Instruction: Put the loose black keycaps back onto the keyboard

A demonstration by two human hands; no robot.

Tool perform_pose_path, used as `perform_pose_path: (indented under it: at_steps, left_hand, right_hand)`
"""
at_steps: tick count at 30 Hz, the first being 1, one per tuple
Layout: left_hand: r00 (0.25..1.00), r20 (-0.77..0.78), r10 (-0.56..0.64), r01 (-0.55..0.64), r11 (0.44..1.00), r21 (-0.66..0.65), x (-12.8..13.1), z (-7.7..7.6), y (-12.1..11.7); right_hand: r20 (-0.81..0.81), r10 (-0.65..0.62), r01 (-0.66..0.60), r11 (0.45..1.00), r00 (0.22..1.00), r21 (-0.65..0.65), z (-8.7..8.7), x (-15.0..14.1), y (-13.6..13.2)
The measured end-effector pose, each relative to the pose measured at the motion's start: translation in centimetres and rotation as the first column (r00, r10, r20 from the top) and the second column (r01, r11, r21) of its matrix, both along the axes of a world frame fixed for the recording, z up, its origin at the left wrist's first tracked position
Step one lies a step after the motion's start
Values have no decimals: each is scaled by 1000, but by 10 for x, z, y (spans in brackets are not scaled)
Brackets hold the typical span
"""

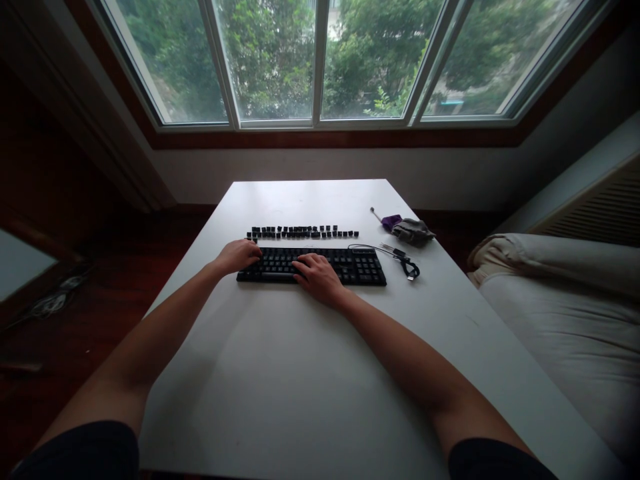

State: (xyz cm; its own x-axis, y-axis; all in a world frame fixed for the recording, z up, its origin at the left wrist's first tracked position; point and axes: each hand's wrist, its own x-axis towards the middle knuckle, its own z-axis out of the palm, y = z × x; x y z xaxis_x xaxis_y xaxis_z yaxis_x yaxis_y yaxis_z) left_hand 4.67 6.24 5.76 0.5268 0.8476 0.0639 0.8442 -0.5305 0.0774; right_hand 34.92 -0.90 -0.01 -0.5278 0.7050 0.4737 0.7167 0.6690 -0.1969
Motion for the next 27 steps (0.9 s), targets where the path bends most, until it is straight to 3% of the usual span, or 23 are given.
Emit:
perform_pose_path:
  at_steps: [15,27]
  left_hand:
    - [998,40,41,-41,999,-7,2,-2,-4]
    - [993,101,60,-62,998,19,0,-13,-6]
  right_hand:
    - [0,-2,2,1000,1000,3,0,0,0]
    - [1,0,0,1000,1000,3,1,0,-1]
